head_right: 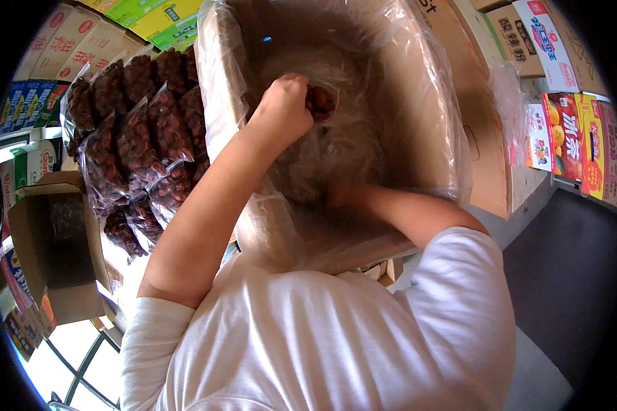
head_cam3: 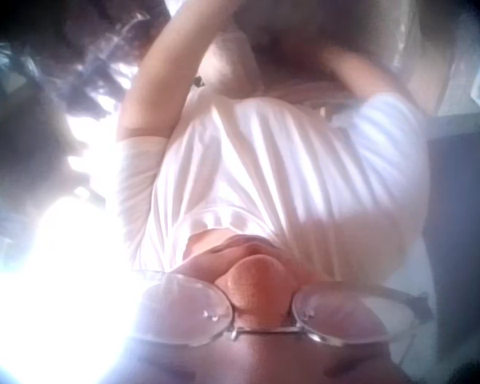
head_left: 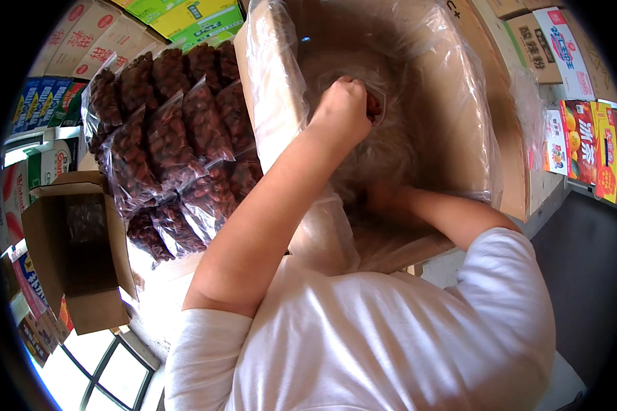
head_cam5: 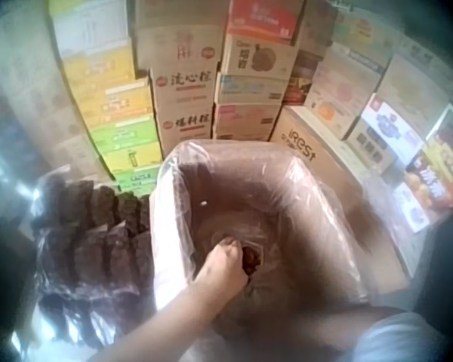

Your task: The person scoops dried red dates from a large bulk bag into small clear plastic bags. They then seal each filled bag and place it on a wooden table alongside other completed packages. The process is repeated continuously throughout the clip.

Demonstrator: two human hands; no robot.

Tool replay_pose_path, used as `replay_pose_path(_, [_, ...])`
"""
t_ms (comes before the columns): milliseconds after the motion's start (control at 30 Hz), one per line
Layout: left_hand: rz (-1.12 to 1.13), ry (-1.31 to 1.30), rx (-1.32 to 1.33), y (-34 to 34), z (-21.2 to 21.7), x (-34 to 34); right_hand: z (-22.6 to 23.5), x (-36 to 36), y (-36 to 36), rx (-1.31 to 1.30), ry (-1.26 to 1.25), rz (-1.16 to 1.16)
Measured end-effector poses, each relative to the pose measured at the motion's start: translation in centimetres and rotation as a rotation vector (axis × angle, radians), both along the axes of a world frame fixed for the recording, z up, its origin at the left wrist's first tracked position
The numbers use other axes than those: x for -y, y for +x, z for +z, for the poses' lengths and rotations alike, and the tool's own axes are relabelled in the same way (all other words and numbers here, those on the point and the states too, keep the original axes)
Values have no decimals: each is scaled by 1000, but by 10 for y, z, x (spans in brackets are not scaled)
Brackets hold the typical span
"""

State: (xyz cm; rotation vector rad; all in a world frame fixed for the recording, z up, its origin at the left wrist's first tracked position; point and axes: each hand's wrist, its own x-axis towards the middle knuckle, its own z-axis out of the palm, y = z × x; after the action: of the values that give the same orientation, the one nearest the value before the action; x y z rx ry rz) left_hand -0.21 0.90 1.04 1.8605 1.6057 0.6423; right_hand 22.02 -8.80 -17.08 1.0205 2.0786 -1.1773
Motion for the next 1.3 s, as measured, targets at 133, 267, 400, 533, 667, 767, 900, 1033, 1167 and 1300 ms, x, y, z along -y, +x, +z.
replay_pose_path(133, [-25,18,5,0,-3,-2,-4,-50,18,-145,-174,141])
replay_pose_path(267, [-20,31,-35,-1,-7,-2,63,-69,-4,142,-622,-709])
replay_pose_path(400, [-13,42,-13,2,-7,-3,77,-80,15,-3,-991,-1089])
replay_pose_path(533, [-28,31,24,1,-10,-3,129,-88,14,-247,-1045,-1380])
replay_pose_path(667, [-28,58,87,2,1,-2,163,-103,14,-640,-888,-1509])
replay_pose_path(767, [-3,130,88,3,-3,-3,186,-105,0,-937,-729,-1663])
replay_pose_path(900, [-43,263,119,0,-8,-7,210,-98,-11,-1115,-806,-1699])
replay_pose_path(1033, [-46,338,245,0,1,-9,223,-89,-9,-1191,-824,-1699])
replay_pose_path(1167, [-52,351,363,-8,17,-8,236,-77,4,-1341,-861,-1621])
replay_pose_path(1300, [-57,242,502,-13,67,3,238,-64,24,-1439,-799,-1639])
